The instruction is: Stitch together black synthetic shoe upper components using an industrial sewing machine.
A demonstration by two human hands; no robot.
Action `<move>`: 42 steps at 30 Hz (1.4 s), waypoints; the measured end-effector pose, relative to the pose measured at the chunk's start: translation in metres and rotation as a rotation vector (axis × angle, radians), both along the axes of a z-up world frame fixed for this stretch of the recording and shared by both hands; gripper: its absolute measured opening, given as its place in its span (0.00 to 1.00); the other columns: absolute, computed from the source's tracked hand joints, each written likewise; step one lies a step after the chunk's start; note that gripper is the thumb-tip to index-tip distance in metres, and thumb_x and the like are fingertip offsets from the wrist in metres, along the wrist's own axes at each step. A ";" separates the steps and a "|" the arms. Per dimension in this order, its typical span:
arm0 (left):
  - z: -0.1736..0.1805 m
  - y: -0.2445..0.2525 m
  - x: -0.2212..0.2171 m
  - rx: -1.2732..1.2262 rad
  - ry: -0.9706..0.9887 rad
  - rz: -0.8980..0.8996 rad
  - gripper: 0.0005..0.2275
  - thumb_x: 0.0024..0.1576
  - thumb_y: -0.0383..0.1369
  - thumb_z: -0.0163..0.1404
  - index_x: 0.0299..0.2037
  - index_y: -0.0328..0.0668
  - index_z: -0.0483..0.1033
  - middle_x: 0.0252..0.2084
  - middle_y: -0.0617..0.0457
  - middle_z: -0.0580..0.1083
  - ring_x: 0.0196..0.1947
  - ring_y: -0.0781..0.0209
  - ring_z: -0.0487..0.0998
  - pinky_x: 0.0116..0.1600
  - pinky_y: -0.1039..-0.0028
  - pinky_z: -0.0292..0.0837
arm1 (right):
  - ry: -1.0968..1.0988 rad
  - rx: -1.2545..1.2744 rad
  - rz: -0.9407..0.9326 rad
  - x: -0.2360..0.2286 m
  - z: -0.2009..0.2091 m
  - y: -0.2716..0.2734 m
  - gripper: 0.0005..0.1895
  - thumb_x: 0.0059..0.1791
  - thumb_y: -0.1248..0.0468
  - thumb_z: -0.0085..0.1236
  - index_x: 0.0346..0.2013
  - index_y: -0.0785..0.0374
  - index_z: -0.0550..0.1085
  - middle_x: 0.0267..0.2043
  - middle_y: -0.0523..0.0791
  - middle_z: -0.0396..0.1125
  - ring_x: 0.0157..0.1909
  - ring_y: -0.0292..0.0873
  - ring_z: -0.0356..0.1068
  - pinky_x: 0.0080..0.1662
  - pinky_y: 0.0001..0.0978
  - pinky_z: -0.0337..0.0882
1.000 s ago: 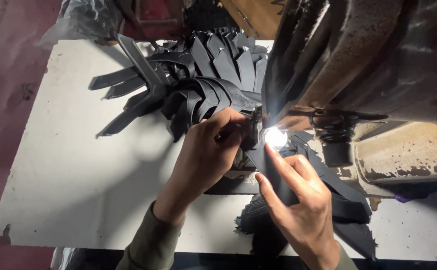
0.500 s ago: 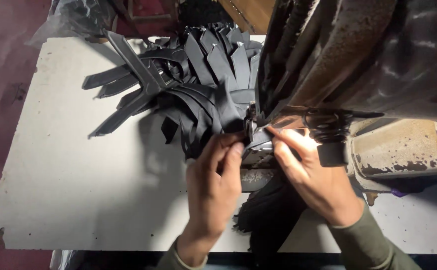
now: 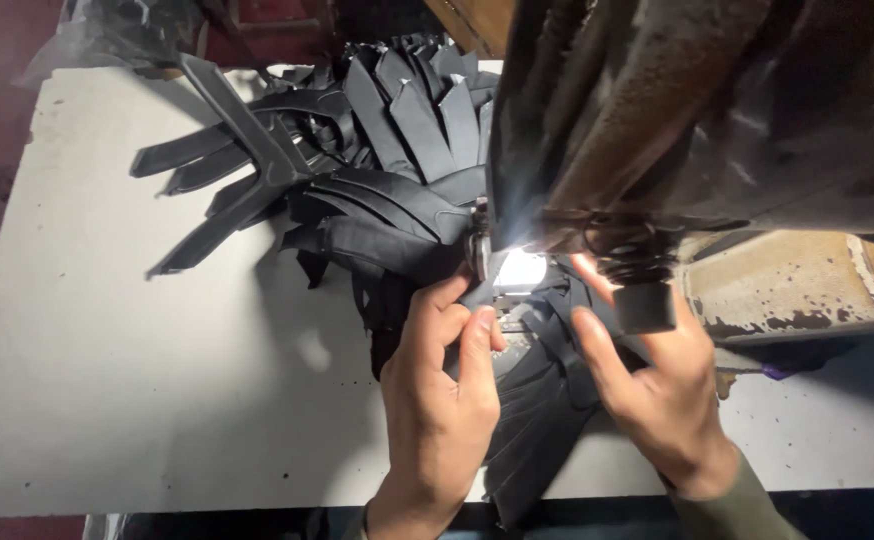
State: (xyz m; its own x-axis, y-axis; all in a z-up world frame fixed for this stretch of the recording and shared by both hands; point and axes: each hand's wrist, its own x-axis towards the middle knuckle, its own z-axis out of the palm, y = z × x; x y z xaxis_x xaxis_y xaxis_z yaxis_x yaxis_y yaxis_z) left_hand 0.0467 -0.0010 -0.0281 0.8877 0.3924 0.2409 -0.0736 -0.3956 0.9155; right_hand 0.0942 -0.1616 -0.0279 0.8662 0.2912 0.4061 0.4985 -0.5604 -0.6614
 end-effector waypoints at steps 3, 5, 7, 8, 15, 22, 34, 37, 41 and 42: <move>-0.002 -0.005 0.004 -0.014 0.034 0.002 0.10 0.61 0.26 0.48 0.52 0.38 0.71 0.26 0.58 0.76 0.23 0.66 0.76 0.32 0.76 0.73 | 0.078 -0.047 0.027 -0.018 -0.018 -0.037 0.25 0.42 0.73 0.60 0.55 0.72 0.74 0.59 0.56 0.70 0.56 0.50 0.74 0.58 0.36 0.72; -0.001 -0.006 0.007 0.074 -0.043 0.023 0.10 0.60 0.24 0.49 0.52 0.36 0.72 0.28 0.57 0.73 0.25 0.64 0.74 0.34 0.73 0.71 | 0.200 -0.162 0.042 -0.027 -0.032 -0.059 0.32 0.37 0.67 0.67 0.56 0.66 0.76 0.49 0.47 0.69 0.47 0.42 0.71 0.50 0.30 0.71; -0.002 -0.008 0.002 0.163 -0.056 0.019 0.10 0.60 0.24 0.50 0.51 0.35 0.71 0.29 0.57 0.76 0.30 0.61 0.76 0.44 0.69 0.70 | 0.225 -0.272 0.083 -0.027 -0.049 -0.078 0.38 0.34 0.61 0.71 0.60 0.62 0.74 0.54 0.46 0.68 0.53 0.44 0.68 0.55 0.35 0.68; -0.001 -0.007 -0.001 0.254 -0.070 0.016 0.10 0.59 0.24 0.51 0.50 0.34 0.71 0.30 0.58 0.79 0.35 0.57 0.77 0.54 0.65 0.69 | 0.249 -0.381 0.125 -0.028 -0.056 -0.086 0.45 0.32 0.56 0.74 0.63 0.58 0.72 0.59 0.45 0.67 0.60 0.46 0.66 0.60 0.40 0.65; 0.006 -0.017 -0.042 0.450 -0.116 -0.045 0.21 0.54 0.23 0.53 0.59 0.24 0.68 0.53 0.37 0.76 0.61 0.40 0.69 0.71 0.42 0.54 | 0.292 -0.355 0.096 -0.025 -0.046 -0.094 0.26 0.35 0.63 0.70 0.48 0.57 0.81 0.48 0.41 0.73 0.53 0.41 0.71 0.55 0.34 0.71; 0.008 -0.015 -0.048 0.298 -0.135 -0.183 0.28 0.53 0.24 0.55 0.64 0.24 0.60 0.67 0.25 0.62 0.71 0.26 0.60 0.73 0.44 0.56 | 0.133 -0.131 0.094 -0.042 -0.010 -0.087 0.29 0.29 0.70 0.71 0.46 0.65 0.78 0.38 0.44 0.77 0.33 0.36 0.74 0.39 0.24 0.74; 0.030 -0.015 -0.044 0.037 -0.143 -0.179 0.13 0.63 0.33 0.42 0.47 0.31 0.76 0.43 0.45 0.76 0.42 0.56 0.77 0.47 0.69 0.75 | -0.066 0.151 0.060 -0.092 -0.045 -0.034 0.30 0.27 0.60 0.76 0.42 0.59 0.79 0.33 0.41 0.78 0.28 0.31 0.78 0.35 0.18 0.78; 0.026 -0.009 -0.037 -0.109 0.008 -0.133 0.21 0.59 0.25 0.46 0.64 0.34 0.70 0.29 0.55 0.78 0.23 0.70 0.74 0.28 0.81 0.69 | -0.018 0.165 0.086 -0.094 -0.044 -0.008 0.29 0.28 0.61 0.75 0.43 0.58 0.79 0.28 0.41 0.79 0.24 0.31 0.78 0.29 0.17 0.76; 0.017 -0.001 -0.032 -0.250 0.101 -0.061 0.23 0.56 0.23 0.48 0.64 0.37 0.72 0.21 0.57 0.77 0.19 0.72 0.74 0.25 0.85 0.70 | 0.080 0.222 0.107 -0.096 -0.046 0.002 0.31 0.30 0.61 0.78 0.45 0.59 0.78 0.29 0.42 0.81 0.27 0.32 0.81 0.32 0.17 0.79; 0.016 0.000 -0.030 -0.250 0.102 -0.061 0.23 0.56 0.23 0.48 0.64 0.37 0.72 0.21 0.57 0.77 0.19 0.72 0.74 0.25 0.85 0.70 | 0.080 0.221 0.106 -0.095 -0.046 0.003 0.31 0.30 0.61 0.78 0.45 0.59 0.78 0.29 0.42 0.81 0.27 0.32 0.81 0.32 0.17 0.79</move>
